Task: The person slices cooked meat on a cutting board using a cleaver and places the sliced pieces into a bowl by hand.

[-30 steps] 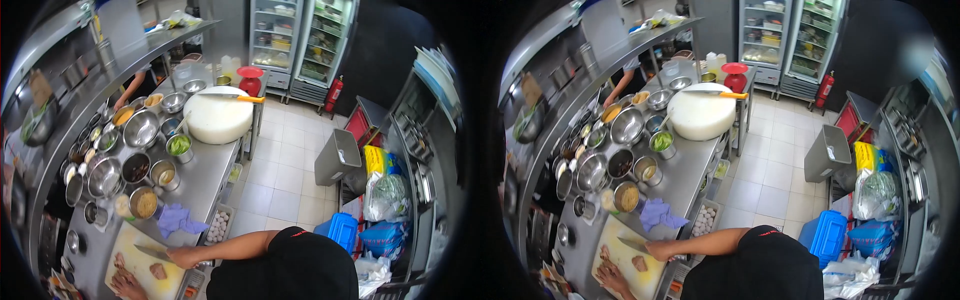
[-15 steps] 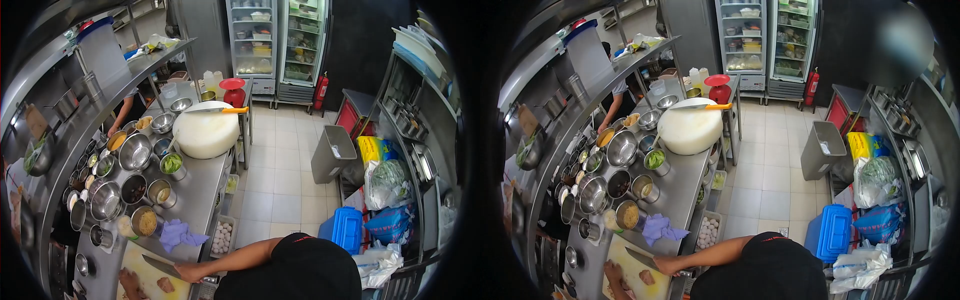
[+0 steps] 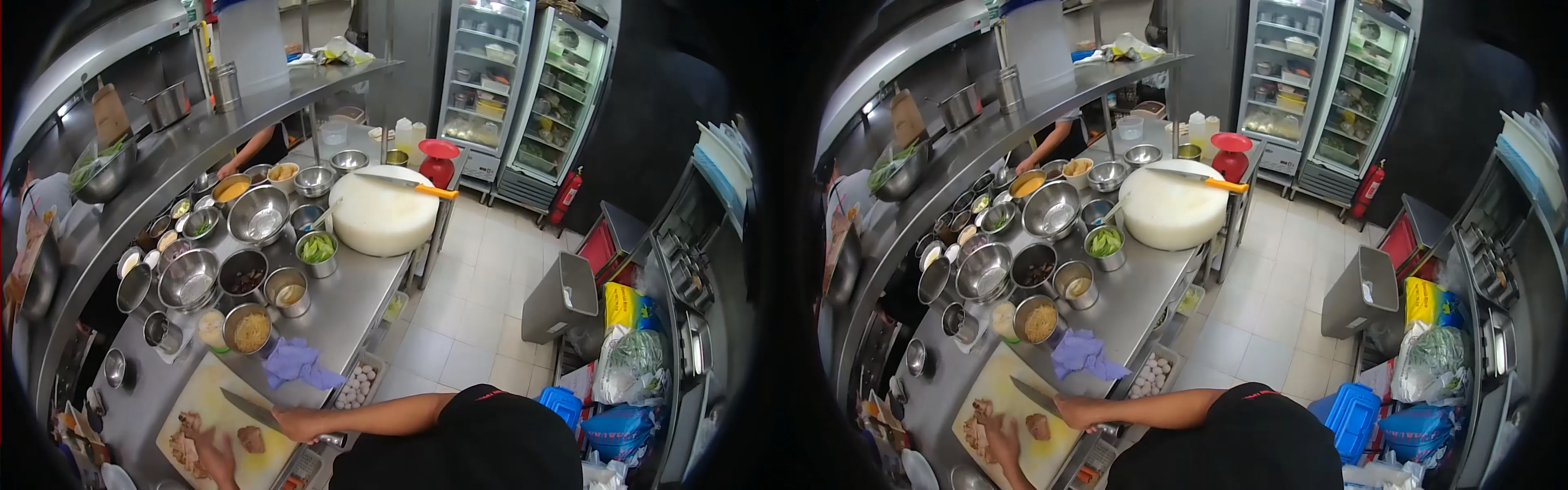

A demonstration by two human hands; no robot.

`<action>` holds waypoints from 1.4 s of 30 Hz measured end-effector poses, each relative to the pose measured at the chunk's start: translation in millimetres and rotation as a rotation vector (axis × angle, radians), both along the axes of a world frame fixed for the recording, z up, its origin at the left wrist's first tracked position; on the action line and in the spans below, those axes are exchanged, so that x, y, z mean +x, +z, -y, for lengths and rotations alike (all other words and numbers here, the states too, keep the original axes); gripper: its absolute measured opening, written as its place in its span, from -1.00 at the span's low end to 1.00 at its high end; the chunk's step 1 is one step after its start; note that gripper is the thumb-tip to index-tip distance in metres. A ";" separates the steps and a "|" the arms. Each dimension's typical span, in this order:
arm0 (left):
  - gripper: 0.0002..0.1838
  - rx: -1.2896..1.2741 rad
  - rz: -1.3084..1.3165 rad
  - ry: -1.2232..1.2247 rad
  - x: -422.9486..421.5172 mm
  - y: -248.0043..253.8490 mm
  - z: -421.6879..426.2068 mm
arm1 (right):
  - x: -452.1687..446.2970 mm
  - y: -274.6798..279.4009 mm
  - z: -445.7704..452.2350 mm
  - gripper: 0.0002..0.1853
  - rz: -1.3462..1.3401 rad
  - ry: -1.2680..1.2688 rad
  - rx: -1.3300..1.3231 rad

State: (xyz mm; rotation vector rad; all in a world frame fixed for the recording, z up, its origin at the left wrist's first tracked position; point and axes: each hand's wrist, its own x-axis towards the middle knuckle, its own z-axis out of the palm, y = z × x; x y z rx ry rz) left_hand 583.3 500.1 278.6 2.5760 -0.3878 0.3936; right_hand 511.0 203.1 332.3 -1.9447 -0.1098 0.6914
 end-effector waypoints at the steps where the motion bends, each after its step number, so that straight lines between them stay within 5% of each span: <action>1: -0.43 0.006 -0.037 0.011 -25.6 -0.5 15.7 | 3.0 -1.0 2.0 -0.51 0.003 -0.004 -0.007; 4: -0.43 -0.055 -0.055 0.089 -66.1 -22.3 26.0 | 5.9 -11.1 -11.6 -0.61 0.083 0.202 -0.165; 8: -0.20 -0.204 -0.210 0.048 -70.9 -12.0 38.3 | 16.0 -0.6 6.5 -0.75 0.061 0.117 -0.168; 10: -0.07 -0.161 -0.059 0.038 -77.4 -19.6 38.5 | 17.8 14.9 5.7 -0.79 0.067 0.120 -0.209; 12: -0.09 -0.180 -0.163 0.099 -83.2 1.9 48.4 | 14.8 36.2 7.5 -0.64 0.086 0.197 -0.354; 21: -0.16 -0.275 -0.151 0.003 -89.7 -11.9 39.1 | 14.2 30.4 7.0 -0.72 0.068 0.146 -0.304; 24: -0.16 -0.300 -0.176 -0.004 -90.5 -12.1 39.6 | 22.7 4.2 17.6 -0.67 0.293 0.220 -0.380; 27: -0.23 -0.326 -0.147 -0.016 -93.5 -9.1 40.7 | 24.5 6.2 21.3 -0.68 0.467 0.304 -0.428; 35: -0.86 -0.311 0.039 0.046 -71.9 -31.6 57.8 | 13.7 52.4 3.8 -0.77 0.417 0.520 -0.682; 42: -0.91 -0.256 0.105 0.109 -70.4 -26.7 65.8 | 5.4 88.3 -7.8 -0.74 0.384 0.660 -0.816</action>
